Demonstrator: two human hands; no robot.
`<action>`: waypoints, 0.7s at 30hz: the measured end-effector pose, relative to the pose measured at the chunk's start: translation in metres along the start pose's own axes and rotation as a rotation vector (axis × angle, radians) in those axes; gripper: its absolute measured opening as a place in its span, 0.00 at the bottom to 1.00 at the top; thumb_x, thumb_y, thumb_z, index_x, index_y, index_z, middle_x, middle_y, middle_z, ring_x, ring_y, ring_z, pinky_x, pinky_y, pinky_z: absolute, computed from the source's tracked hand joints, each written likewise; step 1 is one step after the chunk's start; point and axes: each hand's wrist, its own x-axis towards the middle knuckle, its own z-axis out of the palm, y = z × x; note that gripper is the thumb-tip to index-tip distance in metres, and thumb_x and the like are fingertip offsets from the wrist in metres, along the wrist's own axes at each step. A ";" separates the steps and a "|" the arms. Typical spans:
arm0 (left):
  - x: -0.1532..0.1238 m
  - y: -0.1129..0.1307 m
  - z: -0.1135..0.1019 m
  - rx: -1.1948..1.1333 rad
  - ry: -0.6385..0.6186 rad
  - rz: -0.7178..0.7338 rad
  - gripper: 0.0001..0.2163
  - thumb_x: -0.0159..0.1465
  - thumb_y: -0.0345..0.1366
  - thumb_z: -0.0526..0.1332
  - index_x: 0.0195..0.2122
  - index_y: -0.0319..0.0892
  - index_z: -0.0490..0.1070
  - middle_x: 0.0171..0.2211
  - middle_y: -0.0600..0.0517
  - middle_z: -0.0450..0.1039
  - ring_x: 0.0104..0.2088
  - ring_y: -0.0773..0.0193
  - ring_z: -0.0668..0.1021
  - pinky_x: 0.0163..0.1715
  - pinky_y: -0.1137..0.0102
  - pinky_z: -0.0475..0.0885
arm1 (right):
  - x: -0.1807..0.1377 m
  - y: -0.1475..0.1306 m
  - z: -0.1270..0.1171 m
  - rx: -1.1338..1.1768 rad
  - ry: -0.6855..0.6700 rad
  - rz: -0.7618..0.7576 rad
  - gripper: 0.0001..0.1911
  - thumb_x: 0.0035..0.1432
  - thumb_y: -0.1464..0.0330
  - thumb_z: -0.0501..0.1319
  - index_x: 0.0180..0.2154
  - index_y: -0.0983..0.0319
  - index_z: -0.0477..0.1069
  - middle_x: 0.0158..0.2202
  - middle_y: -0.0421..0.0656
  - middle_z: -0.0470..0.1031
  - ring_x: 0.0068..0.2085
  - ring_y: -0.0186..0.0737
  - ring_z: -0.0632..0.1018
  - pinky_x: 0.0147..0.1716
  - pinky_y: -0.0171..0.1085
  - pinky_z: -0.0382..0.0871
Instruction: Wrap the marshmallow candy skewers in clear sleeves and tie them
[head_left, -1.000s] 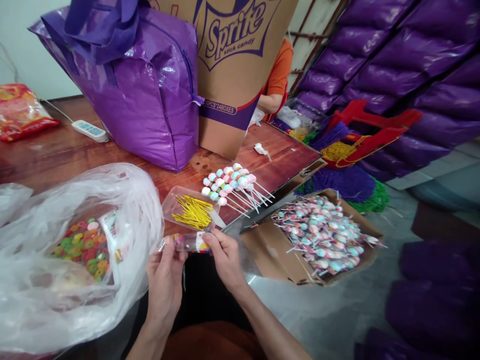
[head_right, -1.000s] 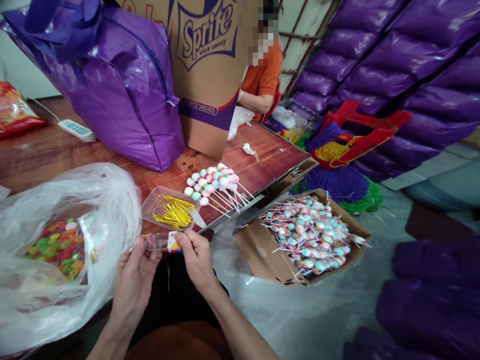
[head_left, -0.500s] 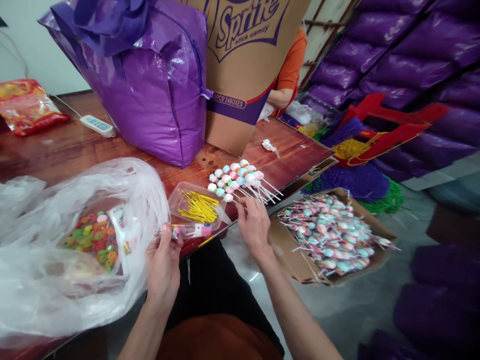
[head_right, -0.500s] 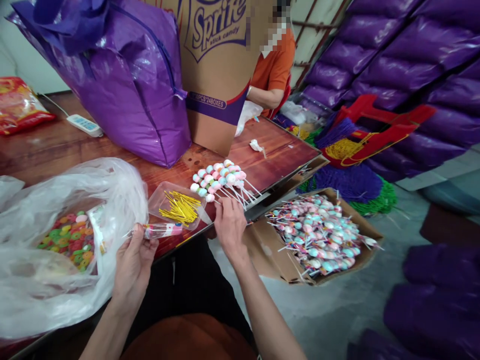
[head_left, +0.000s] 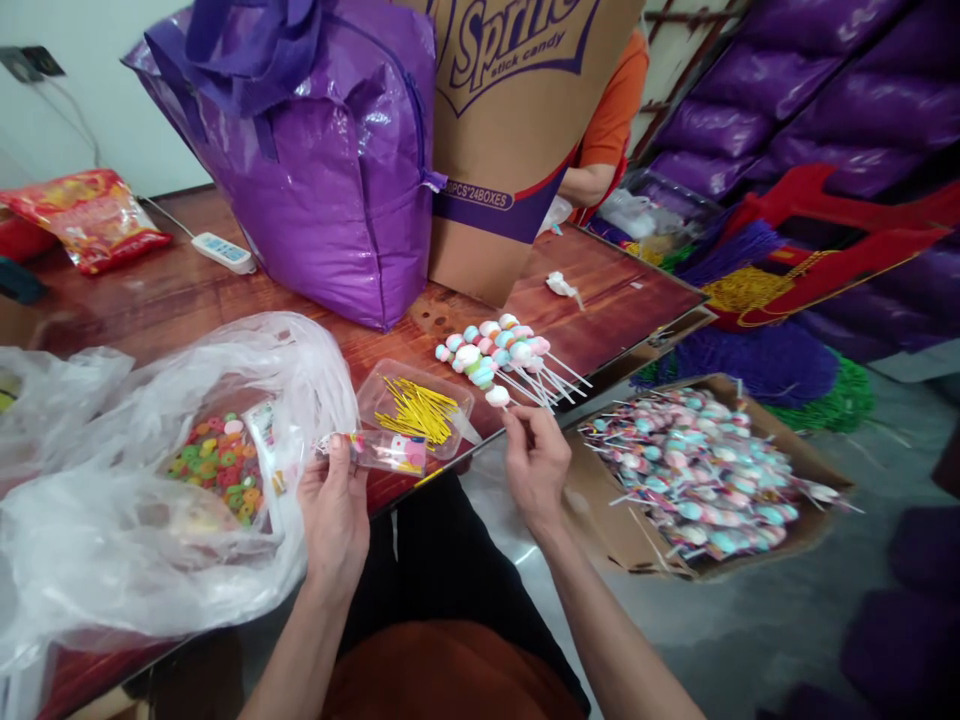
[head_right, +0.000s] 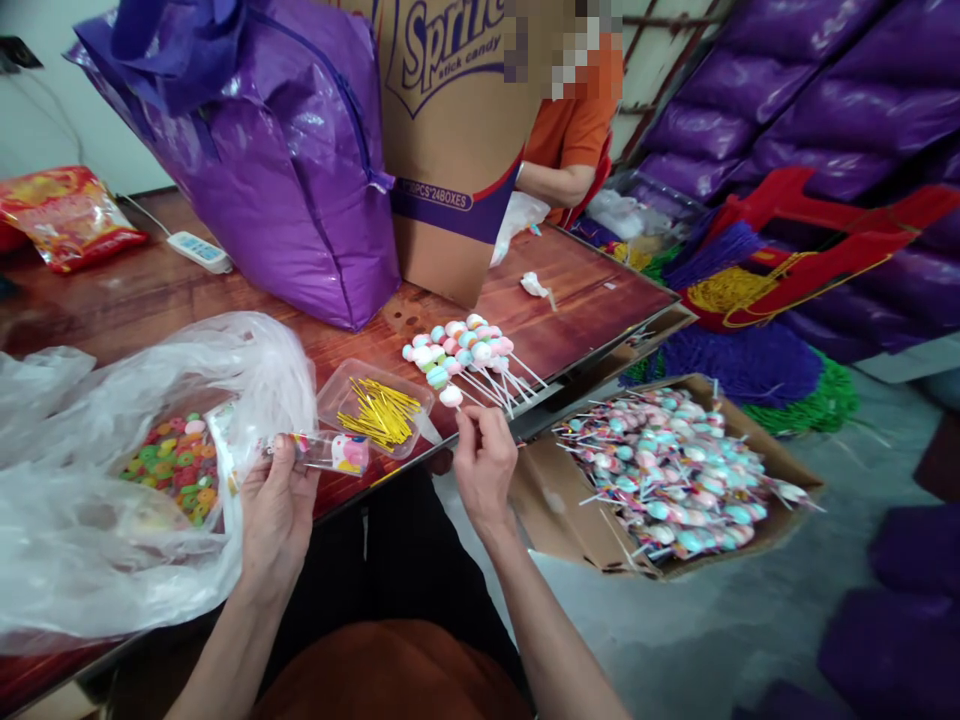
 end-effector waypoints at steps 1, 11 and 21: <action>0.001 0.000 0.000 -0.004 0.010 0.003 0.13 0.50 0.37 0.76 0.30 0.40 0.74 0.30 0.56 0.77 0.33 0.69 0.79 0.41 0.72 0.75 | -0.004 -0.007 -0.004 0.054 -0.017 0.033 0.09 0.66 0.65 0.57 0.33 0.61 0.70 0.29 0.40 0.69 0.31 0.36 0.71 0.34 0.36 0.65; 0.019 0.004 -0.010 -0.061 0.085 -0.042 0.12 0.53 0.38 0.75 0.30 0.39 0.73 0.29 0.56 0.77 0.31 0.71 0.79 0.38 0.73 0.74 | -0.031 -0.048 -0.043 0.254 -0.270 -0.059 0.06 0.64 0.72 0.58 0.33 0.61 0.71 0.30 0.42 0.71 0.31 0.36 0.73 0.30 0.36 0.65; 0.018 0.002 -0.009 -0.032 0.093 -0.001 0.15 0.51 0.40 0.76 0.30 0.40 0.73 0.28 0.55 0.77 0.30 0.69 0.79 0.37 0.73 0.74 | -0.026 -0.044 -0.052 0.157 -0.364 -0.320 0.08 0.62 0.78 0.59 0.37 0.60 0.73 0.31 0.43 0.73 0.32 0.37 0.75 0.31 0.35 0.69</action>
